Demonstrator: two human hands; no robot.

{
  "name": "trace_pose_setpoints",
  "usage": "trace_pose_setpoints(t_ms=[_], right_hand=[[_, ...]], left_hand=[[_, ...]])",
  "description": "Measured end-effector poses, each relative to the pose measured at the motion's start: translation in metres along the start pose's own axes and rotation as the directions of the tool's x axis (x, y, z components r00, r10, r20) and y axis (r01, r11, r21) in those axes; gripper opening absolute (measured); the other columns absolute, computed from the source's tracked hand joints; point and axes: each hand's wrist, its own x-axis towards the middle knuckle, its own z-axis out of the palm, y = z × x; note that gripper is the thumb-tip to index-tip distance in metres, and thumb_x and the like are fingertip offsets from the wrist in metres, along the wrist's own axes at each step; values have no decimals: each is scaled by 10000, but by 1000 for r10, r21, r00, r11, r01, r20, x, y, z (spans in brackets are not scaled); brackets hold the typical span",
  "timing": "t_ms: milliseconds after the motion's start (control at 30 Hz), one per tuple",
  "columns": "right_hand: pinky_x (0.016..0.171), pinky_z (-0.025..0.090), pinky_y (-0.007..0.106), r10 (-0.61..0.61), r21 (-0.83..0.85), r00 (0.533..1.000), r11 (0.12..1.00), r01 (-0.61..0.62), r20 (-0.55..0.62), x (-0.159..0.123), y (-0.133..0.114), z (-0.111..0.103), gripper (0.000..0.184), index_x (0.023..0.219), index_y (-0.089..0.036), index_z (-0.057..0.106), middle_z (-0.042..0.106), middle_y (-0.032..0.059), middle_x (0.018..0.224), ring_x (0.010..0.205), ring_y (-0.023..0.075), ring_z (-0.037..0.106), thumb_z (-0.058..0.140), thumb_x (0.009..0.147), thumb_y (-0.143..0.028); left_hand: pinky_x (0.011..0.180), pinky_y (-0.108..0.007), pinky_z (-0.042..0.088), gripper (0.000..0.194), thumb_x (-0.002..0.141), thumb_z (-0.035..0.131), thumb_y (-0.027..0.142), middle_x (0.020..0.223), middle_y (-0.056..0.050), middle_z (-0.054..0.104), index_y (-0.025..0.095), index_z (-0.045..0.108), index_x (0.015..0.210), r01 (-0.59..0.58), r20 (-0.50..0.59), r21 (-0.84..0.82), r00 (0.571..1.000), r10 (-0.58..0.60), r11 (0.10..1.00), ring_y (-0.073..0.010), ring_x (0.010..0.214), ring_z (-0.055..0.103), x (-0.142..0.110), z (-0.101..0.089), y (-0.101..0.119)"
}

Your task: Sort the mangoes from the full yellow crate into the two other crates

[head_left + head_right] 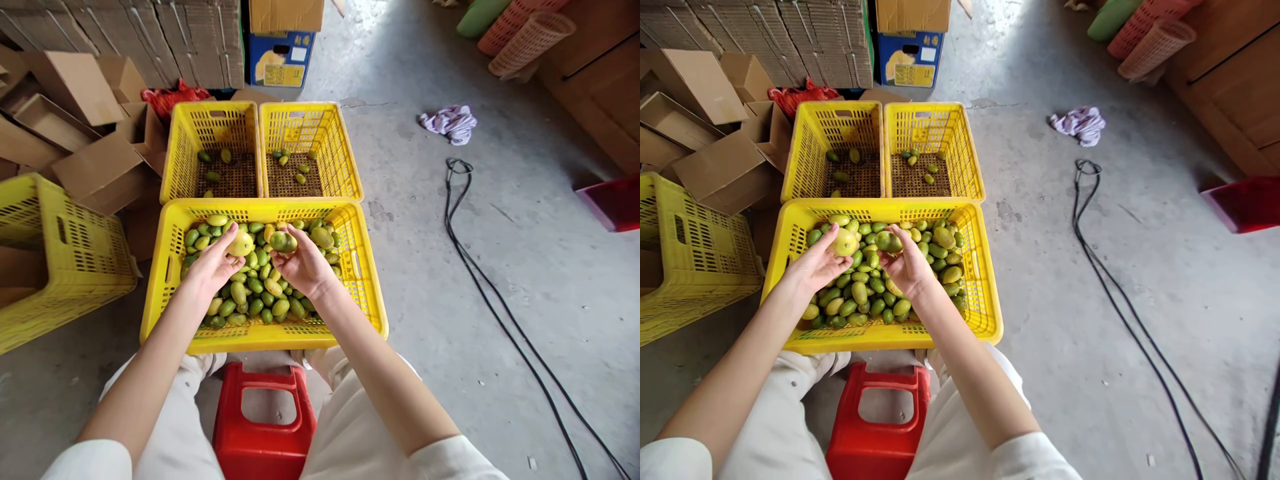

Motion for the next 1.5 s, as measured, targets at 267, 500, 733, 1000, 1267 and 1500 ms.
trace_pose_setpoints(t_ms=[267, 500, 733, 1000, 1267, 1500], right_hand=[[443, 408, 175, 47, -49, 998, 998, -45, 35, -7, -4, 2, 93, 895, -209, 620, 699, 12, 721, 540, 114, 529, 706, 897, -244], [498, 504, 202, 59, -18, 992, 998, -57, 112, -4, -4, -5, 236, 1054, -221, 718, 666, 0, 746, 603, 152, 581, 668, 823, -227], [529, 551, 211, 77, -65, 994, 995, -72, 79, -6, -5, -2, 142, 1080, -247, 735, 673, -3, 776, 634, 154, 617, 716, 944, -283], [482, 482, 147, 84, -156, 996, 984, -84, -10, -13, -4, 11, 327, 867, -212, 649, 703, 14, 722, 583, 107, 582, 533, 1154, -318], [457, 504, 223, 36, -188, 999, 982, -30, 32, -4, -1, 3, 147, 999, -247, 693, 725, 1, 758, 588, 160, 650, 650, 1107, -338], [479, 485, 169, 108, -116, 992, 988, -101, 61, -4, -3, 2, 358, 979, -210, 701, 719, 34, 822, 613, 120, 640, 475, 1185, -396]], left_hand=[[693, -259, 658, 77, 952, 773, 125, 965, -85, 797, 158, 725, 1001, 46, 86, 2, 995, -46, 999, -176, 805, 764, -7, 4, 2], [773, -315, 710, 128, 886, 700, 111, 927, -90, 780, 154, 727, 1003, 65, 117, -62, 991, -57, 996, -218, 865, 787, -13, 6, 4], [671, -241, 601, 207, 803, 887, 107, 906, -66, 752, 140, 766, 967, 2, 206, 79, 978, -19, 997, -161, 791, 717, -8, -2, -1], [675, -213, 593, 101, 868, 817, 166, 926, -73, 752, 144, 762, 949, -8, 192, 15, 981, 5, 1000, -147, 797, 707, -11, 1, 0], [601, -243, 549, 189, 817, 876, 311, 896, -51, 754, 175, 786, 913, -123, 261, 141, 962, 83, 982, -154, 713, 652, -9, 0, -3], [439, -255, 438, 282, 962, 707, 454, 658, -38, 632, 189, 771, 889, -61, 222, 187, 975, 18, 980, -150, 471, 554, -9, 5, 0]])
